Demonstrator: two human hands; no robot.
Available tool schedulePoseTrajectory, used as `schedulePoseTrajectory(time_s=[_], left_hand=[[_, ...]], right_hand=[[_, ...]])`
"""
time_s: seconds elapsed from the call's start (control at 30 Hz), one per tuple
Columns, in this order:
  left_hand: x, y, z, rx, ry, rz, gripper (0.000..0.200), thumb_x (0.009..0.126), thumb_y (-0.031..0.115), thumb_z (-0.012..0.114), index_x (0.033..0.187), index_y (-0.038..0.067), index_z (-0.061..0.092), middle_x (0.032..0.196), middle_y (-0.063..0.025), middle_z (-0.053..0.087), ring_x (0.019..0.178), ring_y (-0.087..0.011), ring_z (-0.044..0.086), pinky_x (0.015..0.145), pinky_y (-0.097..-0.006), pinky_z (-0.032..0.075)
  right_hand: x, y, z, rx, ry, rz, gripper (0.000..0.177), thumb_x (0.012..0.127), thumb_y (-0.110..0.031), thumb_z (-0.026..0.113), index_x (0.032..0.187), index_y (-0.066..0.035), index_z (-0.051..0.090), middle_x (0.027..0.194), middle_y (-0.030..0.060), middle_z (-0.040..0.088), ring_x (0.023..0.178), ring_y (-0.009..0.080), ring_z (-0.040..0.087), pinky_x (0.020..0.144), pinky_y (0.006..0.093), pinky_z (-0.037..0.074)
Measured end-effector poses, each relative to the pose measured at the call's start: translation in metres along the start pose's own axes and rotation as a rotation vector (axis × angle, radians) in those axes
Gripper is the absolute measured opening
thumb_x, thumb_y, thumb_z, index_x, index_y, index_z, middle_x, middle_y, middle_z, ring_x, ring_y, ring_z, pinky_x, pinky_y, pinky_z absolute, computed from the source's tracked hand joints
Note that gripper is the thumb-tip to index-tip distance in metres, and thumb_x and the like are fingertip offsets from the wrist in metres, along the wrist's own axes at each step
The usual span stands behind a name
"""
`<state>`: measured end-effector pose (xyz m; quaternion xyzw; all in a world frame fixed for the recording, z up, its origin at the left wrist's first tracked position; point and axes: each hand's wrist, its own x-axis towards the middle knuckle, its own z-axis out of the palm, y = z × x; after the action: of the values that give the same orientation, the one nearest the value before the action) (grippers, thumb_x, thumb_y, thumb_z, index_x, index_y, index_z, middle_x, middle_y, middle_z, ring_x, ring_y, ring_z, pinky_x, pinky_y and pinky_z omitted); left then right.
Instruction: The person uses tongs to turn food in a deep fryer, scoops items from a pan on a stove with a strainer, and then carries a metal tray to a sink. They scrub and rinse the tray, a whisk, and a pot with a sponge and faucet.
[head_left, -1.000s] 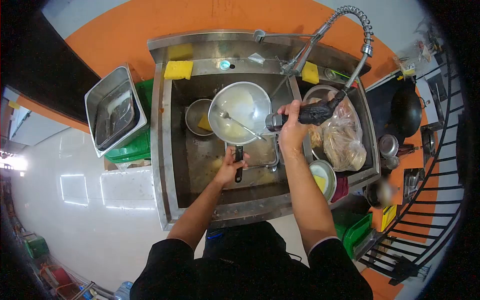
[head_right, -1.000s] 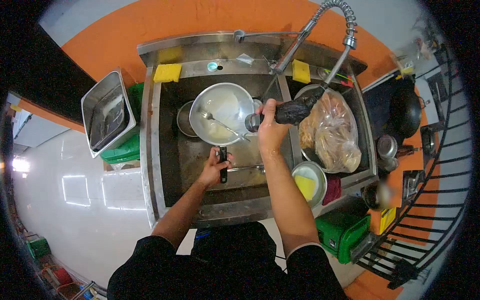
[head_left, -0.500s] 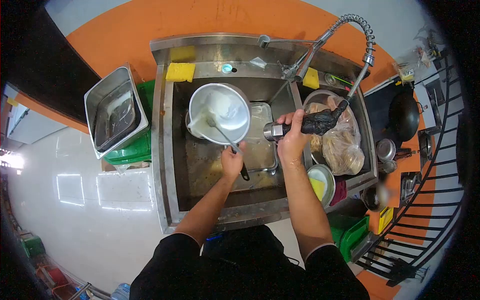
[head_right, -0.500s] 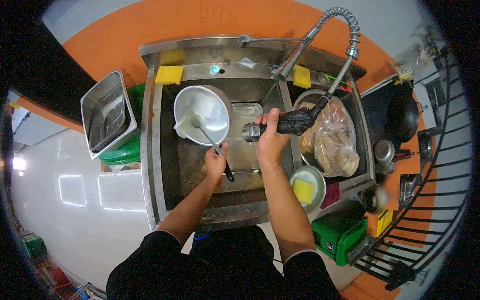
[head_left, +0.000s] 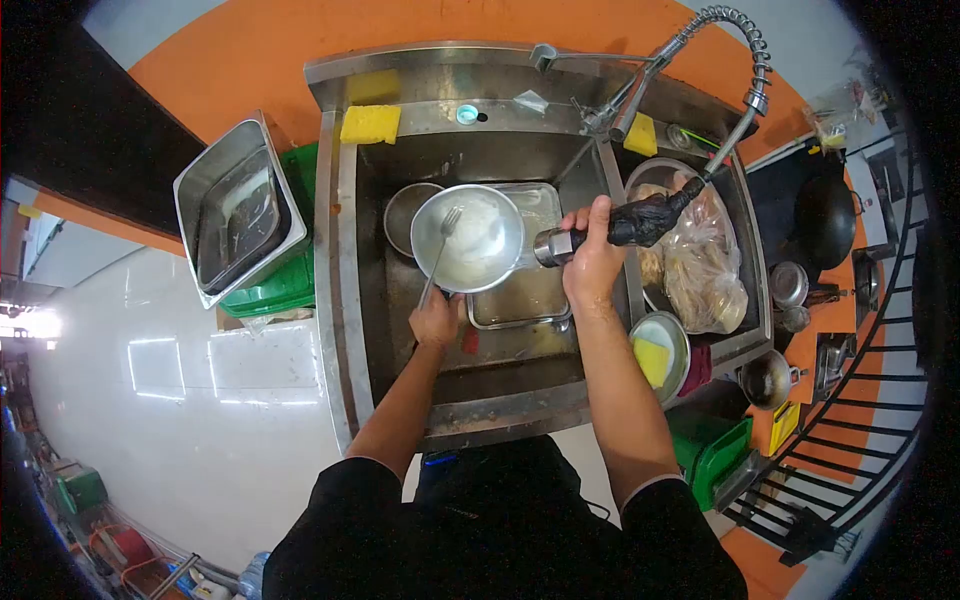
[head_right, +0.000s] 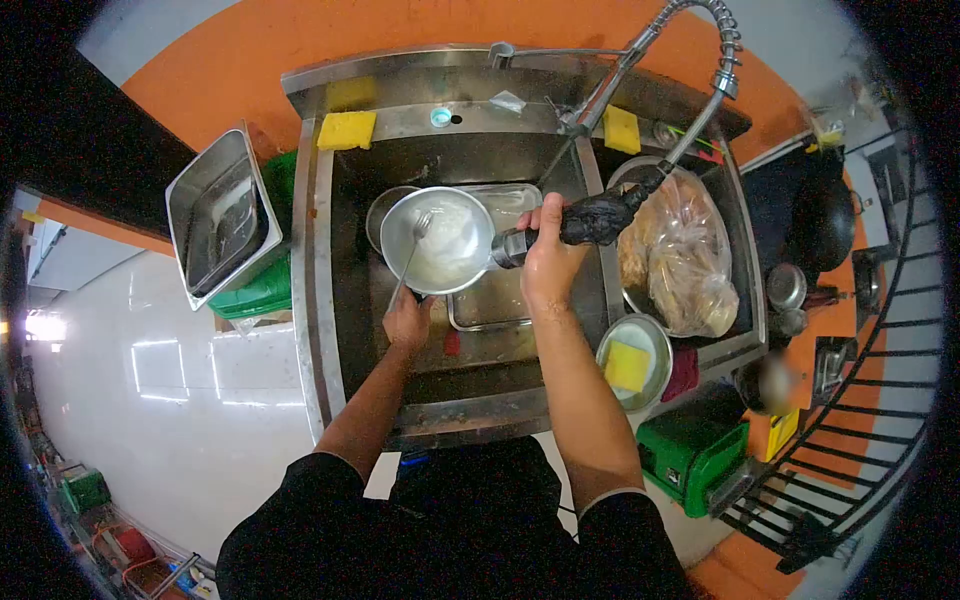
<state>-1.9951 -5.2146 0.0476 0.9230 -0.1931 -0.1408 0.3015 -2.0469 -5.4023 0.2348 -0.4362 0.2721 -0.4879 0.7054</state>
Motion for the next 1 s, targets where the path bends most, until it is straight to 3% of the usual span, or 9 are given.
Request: schedulePoseTrajectory(time_s=[0.13, 0.23, 0.33, 0.43, 0.53, 0.73, 0.83, 0.93, 1.0], left_hand=[[0.006, -0.003, -0.009, -0.026, -0.094, -0.079, 0.040, 0.083, 0.029, 0.064, 0.106, 0.006, 0.041, 0.095, -0.0183, 0.064, 0.084, -0.0408, 0.062, 0.071, -0.0487, 0.048], [0.003, -0.013, -0.009, -0.151, -0.200, 0.002, 0.041, 0.085, 0.027, 0.062, 0.111, 0.005, 0.040, 0.083, -0.0167, 0.063, 0.080, -0.0356, 0.064, 0.068, -0.0461, 0.047], [0.014, -0.061, 0.048, -0.487, -0.113, 0.312, 0.041, 0.087, 0.023, 0.058, 0.117, 0.004, 0.038, 0.073, -0.0121, 0.058, 0.069, -0.0262, 0.059, 0.062, -0.0399, 0.045], [0.011, -0.067, 0.053, -0.789, -0.573, -0.260, 0.041, 0.087, 0.017, 0.053, 0.124, 0.005, 0.038, 0.070, -0.0063, 0.051, 0.061, -0.0159, 0.048, 0.055, -0.0322, 0.040], [0.010, -0.051, 0.048, -0.954, -0.778, -0.439, 0.036, 0.091, 0.023, 0.046, 0.123, 0.008, 0.039, 0.076, -0.0029, 0.044, 0.060, -0.0103, 0.040, 0.048, -0.0259, 0.032], [0.005, -0.027, 0.039, -0.999, -0.665, -0.348, 0.033, 0.093, 0.028, 0.043, 0.119, 0.007, 0.045, 0.065, 0.0005, 0.039, 0.054, -0.0100, 0.037, 0.046, -0.0258, 0.031], [0.009, -0.019, 0.032, -0.975, -0.701, -0.296, 0.037, 0.094, 0.031, 0.041, 0.108, -0.001, 0.052, 0.064, -0.0017, 0.048, 0.047, -0.0101, 0.040, 0.042, -0.0270, 0.032], [0.013, -0.010, 0.037, -0.708, -0.662, -0.293, 0.039, 0.094, 0.029, 0.039, 0.103, -0.005, 0.054, 0.066, -0.0065, 0.056, 0.050, -0.0138, 0.053, 0.043, -0.0285, 0.040], [0.013, -0.003, 0.048, -0.935, -0.620, -0.314, 0.036, 0.093, 0.024, 0.041, 0.107, -0.007, 0.052, 0.074, -0.0109, 0.060, 0.057, -0.0187, 0.060, 0.048, -0.0297, 0.048]], right_hand=[[0.003, 0.000, 0.008, -0.041, 0.029, -0.092, 0.022, 0.091, -0.020, 0.061, 0.085, -0.004, 0.047, 0.068, 0.0037, 0.051, 0.062, 0.0152, 0.053, 0.060, 0.0302, 0.045], [0.010, 0.003, 0.011, -0.130, 0.023, -0.190, 0.023, 0.090, -0.020, 0.063, 0.084, -0.004, 0.048, 0.067, 0.0043, 0.054, 0.060, 0.0137, 0.055, 0.057, 0.0282, 0.045], [0.016, 0.009, 0.010, -0.153, 0.016, -0.181, 0.024, 0.089, -0.021, 0.064, 0.083, -0.004, 0.048, 0.067, 0.0044, 0.056, 0.059, 0.0128, 0.055, 0.054, 0.0272, 0.044], [0.014, 0.011, 0.009, -0.176, 0.021, -0.161, 0.025, 0.089, -0.020, 0.064, 0.083, -0.005, 0.046, 0.066, 0.0037, 0.052, 0.059, 0.0136, 0.053, 0.055, 0.0291, 0.045], [0.010, 0.012, 0.004, -0.195, 0.027, -0.116, 0.025, 0.090, -0.019, 0.062, 0.083, -0.004, 0.044, 0.067, 0.0034, 0.047, 0.060, 0.0154, 0.051, 0.060, 0.0323, 0.046], [0.007, 0.001, -0.003, -0.278, 0.001, -0.115, 0.026, 0.090, -0.022, 0.063, 0.083, -0.004, 0.045, 0.065, 0.0029, 0.049, 0.059, 0.0141, 0.052, 0.057, 0.0290, 0.044], [0.006, -0.004, -0.001, -0.249, -0.036, -0.141, 0.023, 0.090, -0.020, 0.063, 0.086, -0.004, 0.046, 0.063, 0.0027, 0.054, 0.057, 0.0120, 0.053, 0.053, 0.0265, 0.042], [0.003, -0.010, 0.006, -0.212, -0.052, -0.171, 0.023, 0.090, -0.020, 0.062, 0.086, -0.004, 0.046, 0.063, 0.0029, 0.054, 0.058, 0.0123, 0.053, 0.055, 0.0269, 0.043], [0.004, -0.013, 0.009, -0.201, -0.065, -0.199, 0.023, 0.090, -0.020, 0.062, 0.086, -0.004, 0.046, 0.064, 0.0031, 0.054, 0.059, 0.0125, 0.053, 0.055, 0.0271, 0.043]])
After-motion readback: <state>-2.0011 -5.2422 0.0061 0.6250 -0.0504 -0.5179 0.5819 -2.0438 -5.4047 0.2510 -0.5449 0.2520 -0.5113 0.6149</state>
